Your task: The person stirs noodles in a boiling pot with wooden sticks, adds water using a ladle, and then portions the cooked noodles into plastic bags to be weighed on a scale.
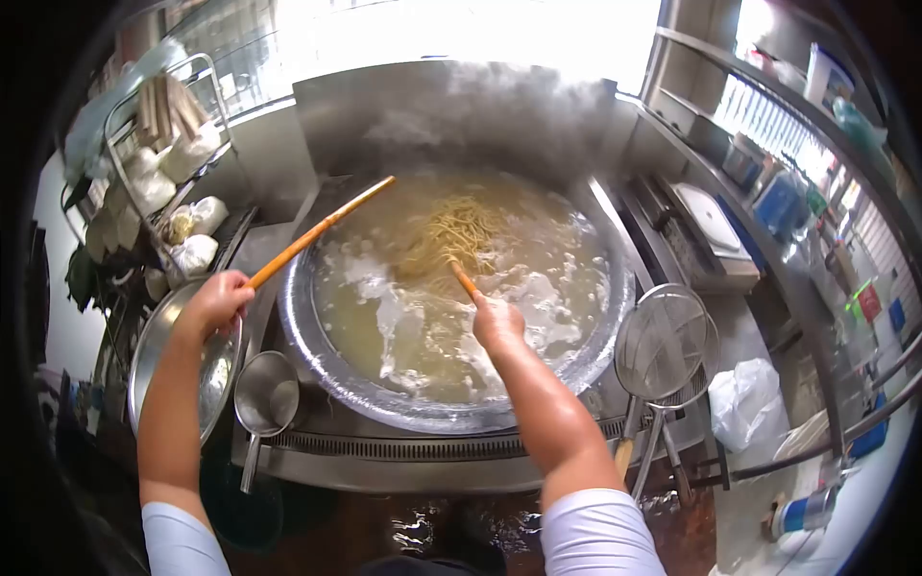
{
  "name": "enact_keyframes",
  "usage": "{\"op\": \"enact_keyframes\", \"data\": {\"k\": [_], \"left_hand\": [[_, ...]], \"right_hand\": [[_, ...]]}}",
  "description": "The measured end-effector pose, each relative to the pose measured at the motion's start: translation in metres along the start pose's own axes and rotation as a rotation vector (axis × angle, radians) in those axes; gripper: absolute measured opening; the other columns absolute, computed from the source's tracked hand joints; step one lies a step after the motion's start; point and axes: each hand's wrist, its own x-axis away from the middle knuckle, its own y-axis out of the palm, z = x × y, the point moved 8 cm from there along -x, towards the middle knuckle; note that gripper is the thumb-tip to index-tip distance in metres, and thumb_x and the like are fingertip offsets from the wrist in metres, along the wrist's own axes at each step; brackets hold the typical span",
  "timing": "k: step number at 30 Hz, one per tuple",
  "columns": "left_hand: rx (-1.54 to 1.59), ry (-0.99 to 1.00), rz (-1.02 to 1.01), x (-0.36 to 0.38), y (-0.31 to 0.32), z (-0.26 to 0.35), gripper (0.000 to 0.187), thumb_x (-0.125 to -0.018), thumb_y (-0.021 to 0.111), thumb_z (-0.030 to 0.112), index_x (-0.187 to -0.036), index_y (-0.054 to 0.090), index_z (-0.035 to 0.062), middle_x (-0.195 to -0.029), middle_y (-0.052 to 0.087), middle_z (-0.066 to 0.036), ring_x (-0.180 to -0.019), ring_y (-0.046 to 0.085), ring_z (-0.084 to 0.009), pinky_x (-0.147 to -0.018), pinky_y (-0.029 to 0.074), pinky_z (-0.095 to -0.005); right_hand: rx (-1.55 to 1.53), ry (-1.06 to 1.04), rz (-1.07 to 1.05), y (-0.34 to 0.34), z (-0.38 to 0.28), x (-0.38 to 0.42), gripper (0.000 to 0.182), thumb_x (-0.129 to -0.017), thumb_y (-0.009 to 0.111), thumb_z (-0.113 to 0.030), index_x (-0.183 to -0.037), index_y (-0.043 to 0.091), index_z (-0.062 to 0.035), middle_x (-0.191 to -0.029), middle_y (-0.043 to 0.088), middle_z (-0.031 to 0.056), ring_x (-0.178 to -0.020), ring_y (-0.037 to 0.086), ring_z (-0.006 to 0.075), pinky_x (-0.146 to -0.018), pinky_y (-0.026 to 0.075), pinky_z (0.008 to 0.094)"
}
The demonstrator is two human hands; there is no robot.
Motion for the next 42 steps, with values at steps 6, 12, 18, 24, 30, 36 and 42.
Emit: {"op": "enact_keyframes", "data": {"k": [6,12,18,24,30,36,42], "left_hand": [[-0.78,0.195,0.017,-0.106,0.116,0.135,0.028,-0.084,0.058,0.019,-0.103,0.075,0.0073,-0.104,0.071,-0.02,-0.098,0.07,-0.0355,-0.084,0.055,-0.0436],[-0.728,0.303,-0.064,-0.127,0.208,0.181,0.03,-0.087,0.055,0.017,-0.109,0.073,0.0061,-0.109,0.072,-0.017,-0.102,0.07,-0.031,-0.087,0.055,-0.0407],[-1.055,0.462,-0.188,-0.051,0.212,0.206,0.027,-0.092,0.052,0.016,-0.113,0.067,0.0082,-0.099,0.073,-0.015,-0.095,0.071,-0.0306,-0.079,0.058,-0.0431],[-1.057,0.411,-0.218,-0.016,0.195,0.192,0.029,-0.091,0.054,0.015,-0.117,0.065,0.0094,-0.101,0.072,-0.012,-0.098,0.071,-0.0286,-0.081,0.058,-0.0423],[-1.035,0.372,-0.215,0.006,0.188,0.155,0.029,-0.091,0.057,0.016,-0.117,0.066,0.0097,-0.104,0.073,-0.009,-0.098,0.072,-0.0275,-0.082,0.058,-0.0413],[-0.996,0.438,-0.248,0.044,0.167,0.124,0.025,-0.09,0.056,0.014,-0.113,0.06,0.006,-0.097,0.072,-0.013,-0.091,0.072,-0.03,-0.075,0.058,-0.0434],[-0.838,0.449,-0.343,0.094,0.128,0.066,0.022,-0.097,0.051,0.026,-0.102,0.059,0.0064,-0.085,0.069,-0.018,-0.079,0.069,-0.0368,-0.068,0.054,-0.0493]], "right_hand": [[-0.468,-0.064,-0.038,-0.187,0.154,0.135,0.037,-0.091,0.068,-0.022,-0.125,0.067,-0.0089,-0.096,0.073,0.011,-0.082,0.065,0.0137,-0.076,0.052,0.0296],[-0.216,0.304,0.075,-0.402,0.202,0.262,0.039,-0.077,0.069,-0.013,-0.114,0.071,0.0004,-0.08,0.071,0.0071,-0.07,0.061,0.0094,-0.066,0.05,0.0271],[0.193,0.132,-0.106,-0.304,0.16,0.138,0.033,-0.082,0.068,-0.017,-0.114,0.073,-0.0135,-0.09,0.072,0.0125,-0.083,0.07,0.0262,-0.077,0.054,0.039],[0.253,0.121,0.002,-0.127,0.123,0.013,0.034,-0.1,0.04,-0.024,-0.105,0.07,-0.0098,-0.096,0.072,0.0134,-0.09,0.069,0.034,-0.075,0.055,0.0468],[0.352,0.057,-0.041,-0.137,0.124,0.128,0.031,-0.1,0.047,-0.03,-0.124,0.062,-0.0201,-0.09,0.068,0.0158,-0.085,0.067,0.0363,-0.075,0.053,0.0469],[0.57,0.099,-0.225,-0.318,0.065,0.255,0.038,-0.09,0.062,-0.023,-0.128,0.064,-0.0242,-0.088,0.069,0.0132,-0.084,0.068,0.0331,-0.076,0.054,0.0466],[0.206,0.155,-0.211,-0.215,0.119,0.143,0.037,-0.085,0.068,-0.019,-0.121,0.069,-0.0172,-0.101,0.071,0.0143,-0.093,0.07,0.0305,-0.084,0.054,0.0395]]}}
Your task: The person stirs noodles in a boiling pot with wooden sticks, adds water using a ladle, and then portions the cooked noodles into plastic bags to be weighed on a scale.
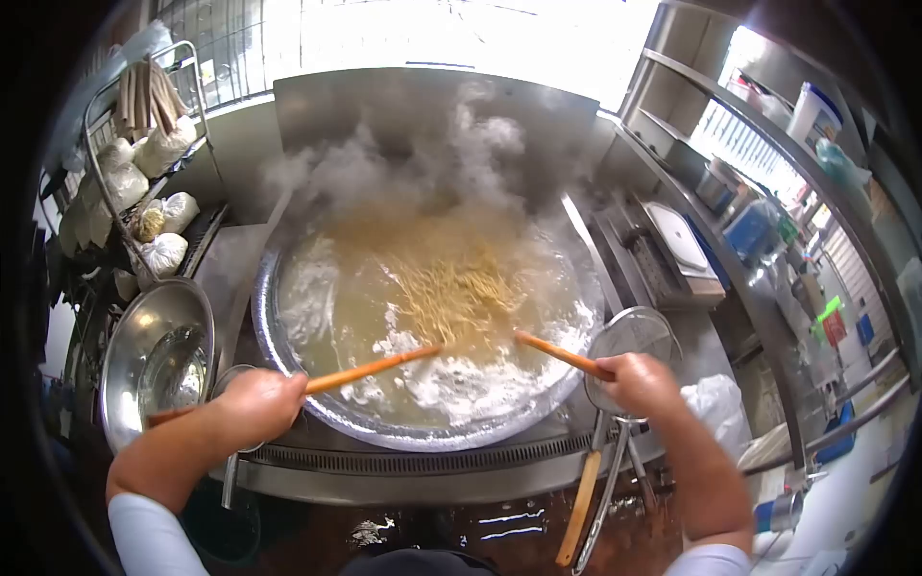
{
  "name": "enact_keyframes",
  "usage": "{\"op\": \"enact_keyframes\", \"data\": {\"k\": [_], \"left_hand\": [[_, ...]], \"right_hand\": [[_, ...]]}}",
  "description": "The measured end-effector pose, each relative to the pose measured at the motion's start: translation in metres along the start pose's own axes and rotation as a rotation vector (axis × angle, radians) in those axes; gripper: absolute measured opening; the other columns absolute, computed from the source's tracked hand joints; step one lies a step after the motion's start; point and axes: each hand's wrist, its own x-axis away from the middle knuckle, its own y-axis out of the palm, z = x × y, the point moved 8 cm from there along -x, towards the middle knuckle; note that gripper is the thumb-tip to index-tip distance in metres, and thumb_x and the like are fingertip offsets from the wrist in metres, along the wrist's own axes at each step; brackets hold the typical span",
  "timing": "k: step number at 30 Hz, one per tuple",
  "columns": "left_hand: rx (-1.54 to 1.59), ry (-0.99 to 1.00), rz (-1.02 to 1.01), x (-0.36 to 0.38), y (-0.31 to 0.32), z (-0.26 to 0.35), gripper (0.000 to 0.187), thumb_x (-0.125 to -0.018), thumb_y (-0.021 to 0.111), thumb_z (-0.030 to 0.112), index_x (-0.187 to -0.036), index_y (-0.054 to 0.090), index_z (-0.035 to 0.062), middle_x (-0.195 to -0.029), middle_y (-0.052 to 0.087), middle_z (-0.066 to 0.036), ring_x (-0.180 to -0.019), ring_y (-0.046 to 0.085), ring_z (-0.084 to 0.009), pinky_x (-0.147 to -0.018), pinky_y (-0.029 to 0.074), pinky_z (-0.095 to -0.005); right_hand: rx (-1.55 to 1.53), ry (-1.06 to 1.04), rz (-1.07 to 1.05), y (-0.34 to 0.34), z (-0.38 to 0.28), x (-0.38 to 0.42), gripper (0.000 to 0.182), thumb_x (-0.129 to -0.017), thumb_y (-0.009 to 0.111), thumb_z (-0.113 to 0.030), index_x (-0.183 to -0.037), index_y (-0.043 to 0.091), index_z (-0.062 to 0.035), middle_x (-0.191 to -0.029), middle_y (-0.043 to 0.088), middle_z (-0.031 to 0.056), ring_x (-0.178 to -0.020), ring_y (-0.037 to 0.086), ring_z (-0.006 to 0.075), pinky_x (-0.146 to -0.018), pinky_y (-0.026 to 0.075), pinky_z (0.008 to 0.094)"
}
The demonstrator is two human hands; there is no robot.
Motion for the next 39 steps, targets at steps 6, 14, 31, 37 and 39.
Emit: {"op": "enact_keyframes", "data": {"k": [6,14,31,37,39], "left_hand": [[0.423,-0.191,-0.091,0.104,-0.029,-0.098,0.03,-0.092,0.061,0.033,-0.111,0.069,0.0106,-0.095,0.071,-0.012,-0.091,0.068,-0.0318,-0.08,0.052,-0.0433],[0.616,-0.375,0.205,-0.012,-0.111,-0.105,0.032,-0.096,0.056,0.028,-0.112,0.065,0.0018,-0.079,0.063,-0.005,-0.067,0.06,-0.0151,-0.065,0.05,-0.0344],[-0.113,-0.081,0.057,-0.096,-0.018,0.033,0.025,-0.09,0.055,0.016,-0.112,0.058,0.0057,-0.091,0.072,-0.013,-0.083,0.072,-0.0328,-0.069,0.058,-0.046],[-0.139,-0.009,0.024,-0.024,-0.01,0.048,0.021,-0.089,0.055,0.014,-0.108,0.057,0.0055,-0.09,0.071,-0.014,-0.084,0.072,-0.0336,-0.07,0.057,-0.0465],[-0.13,-0.031,-0.005,-0.007,-0.009,0.041,0.021,-0.09,0.054,0.014,-0.109,0.056,0.0048,-0.09,0.071,-0.015,-0.085,0.071,-0.0339,-0.071,0.057,-0.0467]], "right_hand": [[-0.434,0.041,0.147,0.135,-0.05,-0.143,0.037,-0.088,0.063,-0.021,-0.125,0.066,-0.0186,-0.106,0.07,0.018,-0.101,0.067,0.0352,-0.085,0.051,0.0447],[-0.714,-0.119,0.064,0.169,-0.02,-0.241,0.04,-0.094,0.066,-0.025,-0.128,0.065,-0.0056,-0.083,0.069,0.0018,-0.065,0.058,0.0084,-0.057,0.047,0.027],[-0.281,0.192,0.221,-0.038,-0.03,-0.087,0.025,-0.09,0.063,-0.027,-0.097,0.072,-0.005,-0.09,0.07,0.0174,-0.083,0.068,0.0306,-0.075,0.056,0.0423],[-0.415,0.367,0.107,0.032,-0.05,-0.084,0.038,-0.098,0.051,-0.046,-0.116,0.072,-0.02,-0.097,0.072,0.0137,-0.088,0.068,0.0289,-0.077,0.053,0.0395],[-0.025,0.084,0.133,-0.016,-0.045,-0.024,0.031,-0.095,0.058,-0.027,-0.125,0.068,-0.0249,-0.088,0.07,0.0133,-0.079,0.067,0.0265,-0.072,0.052,0.0384]]}}
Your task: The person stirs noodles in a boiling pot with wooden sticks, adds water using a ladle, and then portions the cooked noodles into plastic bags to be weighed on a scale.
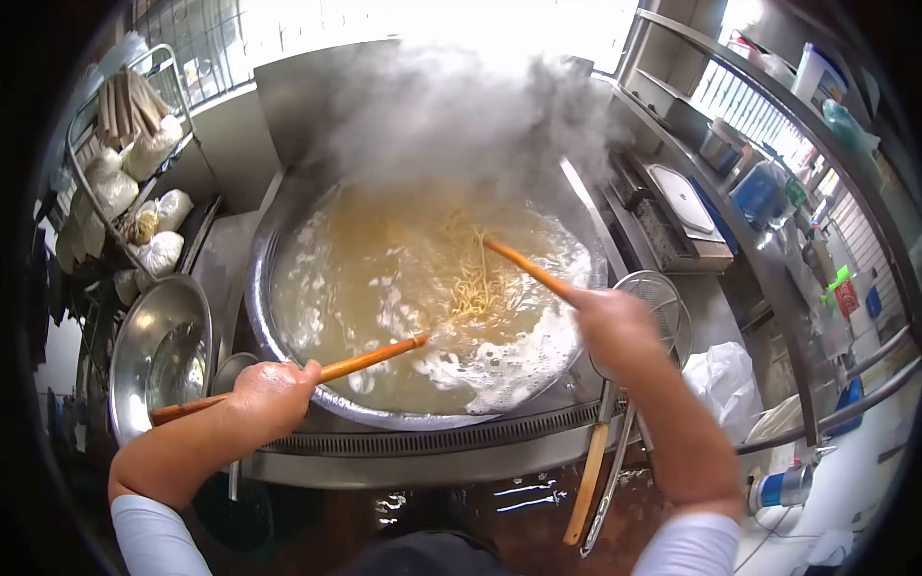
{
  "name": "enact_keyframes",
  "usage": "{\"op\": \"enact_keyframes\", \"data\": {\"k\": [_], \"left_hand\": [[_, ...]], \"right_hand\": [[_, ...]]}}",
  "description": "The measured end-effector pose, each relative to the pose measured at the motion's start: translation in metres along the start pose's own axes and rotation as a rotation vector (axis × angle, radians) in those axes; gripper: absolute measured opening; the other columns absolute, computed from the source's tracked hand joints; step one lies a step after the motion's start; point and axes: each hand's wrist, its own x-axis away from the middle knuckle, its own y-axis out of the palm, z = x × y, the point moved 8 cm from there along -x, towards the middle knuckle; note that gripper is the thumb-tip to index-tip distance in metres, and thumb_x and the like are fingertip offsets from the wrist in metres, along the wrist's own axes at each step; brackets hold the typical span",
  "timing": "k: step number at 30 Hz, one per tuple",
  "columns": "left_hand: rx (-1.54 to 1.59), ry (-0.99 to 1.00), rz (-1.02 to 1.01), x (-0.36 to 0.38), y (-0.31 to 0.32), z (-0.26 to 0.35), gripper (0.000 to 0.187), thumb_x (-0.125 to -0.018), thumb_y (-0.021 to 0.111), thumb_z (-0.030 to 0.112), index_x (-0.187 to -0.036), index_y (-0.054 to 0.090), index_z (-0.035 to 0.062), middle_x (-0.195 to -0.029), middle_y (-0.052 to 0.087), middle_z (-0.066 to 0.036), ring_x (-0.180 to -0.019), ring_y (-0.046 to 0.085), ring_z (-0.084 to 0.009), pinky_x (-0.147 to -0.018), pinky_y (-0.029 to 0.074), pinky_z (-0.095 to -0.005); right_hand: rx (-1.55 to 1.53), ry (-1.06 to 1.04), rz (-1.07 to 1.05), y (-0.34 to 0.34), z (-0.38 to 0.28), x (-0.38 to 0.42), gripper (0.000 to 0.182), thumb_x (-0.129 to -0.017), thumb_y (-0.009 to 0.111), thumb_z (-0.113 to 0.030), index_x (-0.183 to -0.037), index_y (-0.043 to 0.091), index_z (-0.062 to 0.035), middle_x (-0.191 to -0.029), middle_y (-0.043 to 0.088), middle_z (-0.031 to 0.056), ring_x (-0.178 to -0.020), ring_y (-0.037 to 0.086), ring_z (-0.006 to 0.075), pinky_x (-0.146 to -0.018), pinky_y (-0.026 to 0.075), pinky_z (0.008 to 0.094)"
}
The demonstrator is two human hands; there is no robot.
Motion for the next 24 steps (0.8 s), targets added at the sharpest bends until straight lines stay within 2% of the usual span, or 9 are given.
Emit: {"op": "enact_keyframes", "data": {"k": [3,4,7,9,11,14,18,20,24], "left_hand": [[0.06,0.047,-0.024,0.02,0.014,-0.009,0.021,-0.093,0.052,0.017,-0.11,0.056,0.0051,-0.088,0.071,-0.017,-0.086,0.071,-0.0351,-0.073,0.056,-0.0483],[0.066,0.022,-0.032,0.024,0.019,-0.015,0.021,-0.093,0.052,0.017,-0.11,0.056,0.0051,-0.088,0.071,-0.017,-0.086,0.071,-0.0351,-0.073,0.056,-0.0483],[0.164,0.042,-0.084,0.033,0.039,-0.027,0.021,-0.097,0.05,0.023,-0.107,0.057,0.0066,-0.089,0.07,-0.017,-0.086,0.069,-0.0383,-0.073,0.054,-0.0508],[0.225,0.045,-0.102,0.045,0.042,-0.042,0.022,-0.098,0.049,0.025,-0.106,0.057,0.0068,-0.091,0.07,-0.017,-0.086,0.068,-0.0386,-0.074,0.053,-0.0502],[0.32,0.014,-0.193,0.056,0.042,-0.059,0.028,-0.099,0.049,0.032,-0.11,0.059,0.009,-0.093,0.069,-0.018,-0.087,0.066,-0.0393,-0.077,0.051,-0.0488],[0.541,0.007,-0.133,0.082,0.056,-0.109,0.031,-0.096,0.057,0.034,-0.117,0.065,0.0117,-0.087,0.068,-0.016,-0.081,0.066,-0.0346,-0.075,0.051,-0.0453],[0.771,-0.126,-0.236,0.12,0.053,-0.163,0.031,-0.095,0.059,0.027,-0.117,0.065,0.0074,-0.088,0.07,-0.009,-0.076,0.066,-0.0267,-0.07,0.051,-0.0406],[1.069,-0.337,-0.181,0.128,0.054,-0.189,0.027,-0.096,0.058,0.021,-0.114,0.065,0.0033,-0.08,0.064,-0.001,-0.067,0.058,-0.0127,-0.063,0.048,-0.0303],[1.132,-0.368,0.07,0.096,0.014,-0.201,0.024,-0.096,0.057,0.019,-0.111,0.065,0.001,-0.076,0.056,0.003,-0.065,0.051,-0.0063,-0.059,0.043,-0.0254]], "right_hand": [[0.238,-0.204,0.058,-0.118,-0.011,0.107,0.038,-0.083,0.067,-0.021,-0.12,0.069,-0.011,-0.09,0.07,0.0164,-0.083,0.067,0.0353,-0.074,0.051,0.0451],[0.267,-0.301,0.172,-0.139,0.007,0.137,0.037,-0.08,0.071,-0.021,-0.117,0.071,-0.0152,-0.087,0.069,0.0139,-0.082,0.066,0.0321,-0.073,0.05,0.0438],[0.098,-0.12,0.03,-0.151,0.004,0.156,0.035,-0.077,0.073,-0.018,-0.112,0.074,-0.0133,-0.086,0.07,0.0155,-0.081,0.067,0.0324,-0.073,0.051,0.0413],[0.337,-0.341,-0.038,-0.127,-0.011,0.137,0.034,-0.078,0.073,-0.017,-0.112,0.074,-0.0132,-0.085,0.071,0.0168,-0.077,0.068,0.0339,-0.07,0.052,0.0398],[0.135,-0.319,-0.179,-0.078,-0.013,0.081,0.033,-0.081,0.071,-0.018,-0.114,0.073,-0.0127,-0.082,0.071,0.0171,-0.069,0.068,0.0309,-0.066,0.052,0.0382],[-0.108,-0.105,-0.283,0.037,0.015,-0.007,0.031,-0.089,0.07,-0.022,-0.119,0.072,-0.0136,-0.077,0.071,0.0038,-0.063,0.06,0.0113,-0.062,0.05,0.0327],[-0.418,0.007,-0.171,0.124,-0.01,-0.049,0.033,-0.089,0.07,-0.022,-0.121,0.07,-0.0128,-0.091,0.075,0.0093,-0.077,0.067,0.015,-0.072,0.052,0.0315],[-0.53,-0.01,-0.14,0.182,-0.01,-0.088,0.035,-0.089,0.071,-0.023,-0.122,0.07,-0.0107,-0.096,0.075,0.0112,-0.084,0.069,0.0171,-0.077,0.052,0.0321],[-0.853,0.122,-0.07,0.223,-0.056,-0.133,0.04,-0.089,0.069,-0.024,-0.126,0.067,-0.0069,-0.086,0.073,0.0078,-0.072,0.066,0.0118,-0.065,0.051,0.0298]]}}
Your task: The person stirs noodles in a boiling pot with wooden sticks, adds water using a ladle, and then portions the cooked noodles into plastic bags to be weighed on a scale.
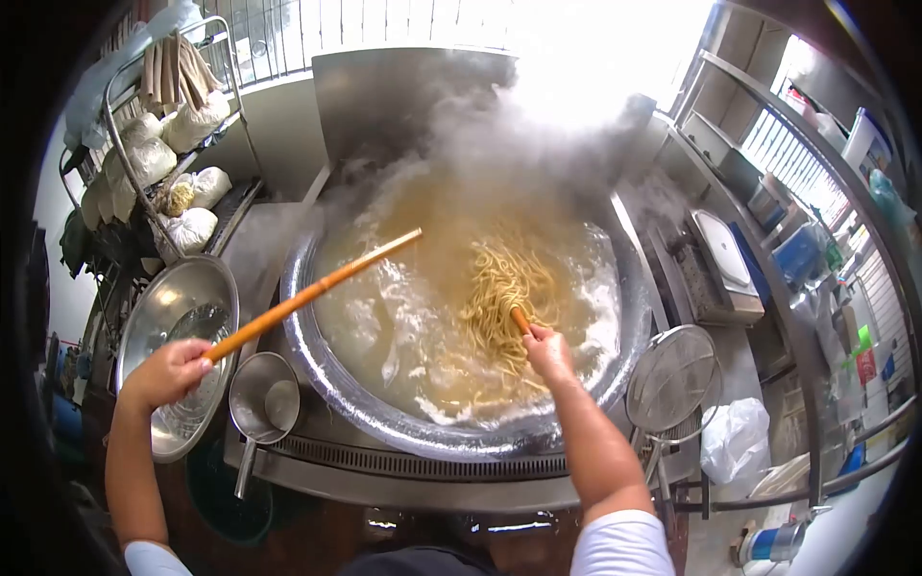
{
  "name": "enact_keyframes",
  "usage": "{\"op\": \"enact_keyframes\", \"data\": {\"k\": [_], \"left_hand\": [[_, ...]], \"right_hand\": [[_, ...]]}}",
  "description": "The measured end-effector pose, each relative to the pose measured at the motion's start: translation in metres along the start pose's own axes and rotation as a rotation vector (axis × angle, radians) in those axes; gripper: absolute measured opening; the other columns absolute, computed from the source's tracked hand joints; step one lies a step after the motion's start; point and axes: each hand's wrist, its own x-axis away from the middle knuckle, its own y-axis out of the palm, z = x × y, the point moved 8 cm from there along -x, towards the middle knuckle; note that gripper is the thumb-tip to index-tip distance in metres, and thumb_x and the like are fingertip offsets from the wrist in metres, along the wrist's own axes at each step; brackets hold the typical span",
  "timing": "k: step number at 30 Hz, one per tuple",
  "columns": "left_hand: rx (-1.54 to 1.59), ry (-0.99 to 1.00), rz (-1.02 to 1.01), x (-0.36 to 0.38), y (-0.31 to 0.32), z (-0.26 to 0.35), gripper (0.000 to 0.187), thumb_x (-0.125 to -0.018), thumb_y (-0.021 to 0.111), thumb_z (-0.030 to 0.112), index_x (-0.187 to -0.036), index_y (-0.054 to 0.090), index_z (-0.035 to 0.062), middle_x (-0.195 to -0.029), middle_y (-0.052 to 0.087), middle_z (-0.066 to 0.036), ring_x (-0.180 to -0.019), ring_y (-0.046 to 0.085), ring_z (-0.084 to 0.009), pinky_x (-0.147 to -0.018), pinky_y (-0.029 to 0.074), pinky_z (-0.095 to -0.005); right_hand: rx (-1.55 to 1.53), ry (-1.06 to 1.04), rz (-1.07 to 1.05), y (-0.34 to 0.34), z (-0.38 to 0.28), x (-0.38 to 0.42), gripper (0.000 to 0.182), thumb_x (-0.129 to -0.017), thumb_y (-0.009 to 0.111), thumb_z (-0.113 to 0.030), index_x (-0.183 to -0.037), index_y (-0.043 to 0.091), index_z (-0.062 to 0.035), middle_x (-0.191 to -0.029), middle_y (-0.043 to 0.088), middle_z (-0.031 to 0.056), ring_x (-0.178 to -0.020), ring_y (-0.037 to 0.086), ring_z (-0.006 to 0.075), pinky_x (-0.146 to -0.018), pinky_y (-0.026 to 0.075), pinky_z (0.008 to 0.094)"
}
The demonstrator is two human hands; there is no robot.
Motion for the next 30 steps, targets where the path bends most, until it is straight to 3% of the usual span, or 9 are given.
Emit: {"op": "enact_keyframes", "data": {"k": [3,7,9,12,17,21,22,24,30], "left_hand": [[-0.269,0.241,0.14,-0.057,-0.002,0.049,0.027,-0.096,0.056,0.023,-0.11,0.064,0.0008,-0.072,0.057,-0.003,-0.065,0.054,-0.0109,-0.06,0.045,-0.0302],[-0.477,0.265,0.268,-0.152,0.032,0.113,0.033,-0.094,0.055,0.028,-0.112,0.066,0.003,-0.084,0.069,-0.013,-0.076,0.067,-0.0264,-0.071,0.052,-0.0415],[-0.723,0.159,0.305,-0.18,0.057,0.144,0.03,-0.091,0.056,0.026,-0.111,0.068,0.0069,-0.095,0.072,-0.016,-0.084,0.07,-0.0338,-0.075,0.053,-0.0454],[-0.901,0.18,0.241,-0.227,0.111,0.152,0.025,-0.087,0.057,0.016,-0.105,0.073,0.0097,-0.098,0.073,-0.016,-0.089,0.071,-0.0345,-0.077,0.055,-0.0455],[-1.029,0.201,0.147,-0.218,0.176,0.167,0.028,-0.089,0.055,0.015,-0.111,0.071,0.0083,-0.105,0.073,-0.013,-0.099,0.071,-0.0277,-0.085,0.056,-0.0401],[-1.071,0.261,0.104,-0.192,0.202,0.163,0.026,-0.091,0.053,0.016,-0.111,0.068,0.0068,-0.103,0.073,-0.013,-0.098,0.071,-0.0285,-0.082,0.057,-0.0418],[-1.092,0.287,0.104,-0.184,0.207,0.16,0.025,-0.092,0.053,0.017,-0.109,0.068,0.0065,-0.102,0.073,-0.013,-0.097,0.071,-0.0289,-0.081,0.057,-0.0427],[-1.028,0.302,0.111,-0.18,0.219,0.144,0.024,-0.093,0.052,0.018,-0.108,0.067,0.0061,-0.1,0.073,-0.013,-0.095,0.072,-0.0295,-0.078,0.058,-0.0438],[-0.905,0.271,0.051,-0.157,0.254,0.121,0.024,-0.092,0.052,0.016,-0.109,0.067,0.0066,-0.1,0.073,-0.012,-0.095,0.072,-0.0303,-0.078,0.058,-0.0443]], "right_hand": [[-0.205,-0.062,-0.036,0.015,-0.003,-0.026,0.04,-0.092,0.066,-0.027,-0.127,0.067,-0.0088,-0.074,0.066,0.0015,-0.057,0.056,0.0083,-0.051,0.044,0.027],[0.006,-0.089,-0.115,-0.021,-0.023,-0.032,0.037,-0.092,0.067,-0.025,-0.126,0.068,-0.0091,-0.078,0.069,0.0022,-0.061,0.06,0.0093,-0.058,0.05,0.0297],[0.208,-0.191,-0.199,-0.081,-0.015,-0.04,0.031,-0.095,0.065,-0.022,-0.124,0.07,-0.0116,-0.074,0.066,-0.0011,-0.059,0.056,0.0071,-0.053,0.046,0.0252],[0.393,-0.267,-0.176,-0.252,-0.084,0.068,0.03,-0.094,0.066,-0.021,-0.119,0.071,-0.0057,-0.073,0.061,-0.0038,-0.063,0.052,0.0054,-0.056,0.044,0.0253],[0.463,-0.042,0.052,-0.43,-0.102,0.191,0.033,-0.083,0.065,-0.017,-0.11,0.073,0.0012,-0.066,0.064,0.0004,-0.058,0.056,0.0073,-0.055,0.045,0.0262],[0.694,-0.04,-0.075,-0.351,-0.136,0.159,0.029,-0.084,0.068,-0.019,-0.108,0.075,-0.0036,-0.063,0.06,0.002,-0.055,0.054,0.0061,-0.054,0.045,0.0257],[0.813,-0.01,-0.076,-0.315,-0.135,0.14,0.027,-0.084,0.069,-0.022,-0.106,0.076,-0.0078,-0.067,0.066,0.008,-0.058,0.062,0.0138,-0.06,0.051,0.0315],[1.053,-0.424,0.174,-0.226,-0.142,0.1,0.022,-0.086,0.067,-0.026,-0.099,0.077,-0.0118,-0.09,0.071,0.017,-0.086,0.07,0.0324,-0.08,0.054,0.044],[1.092,-0.348,0.116,-0.071,-0.101,0.013,0.025,-0.095,0.053,-0.018,-0.111,0.07,-0.014,-0.098,0.073,0.0144,-0.094,0.07,0.0339,-0.082,0.056,0.0456]]}}
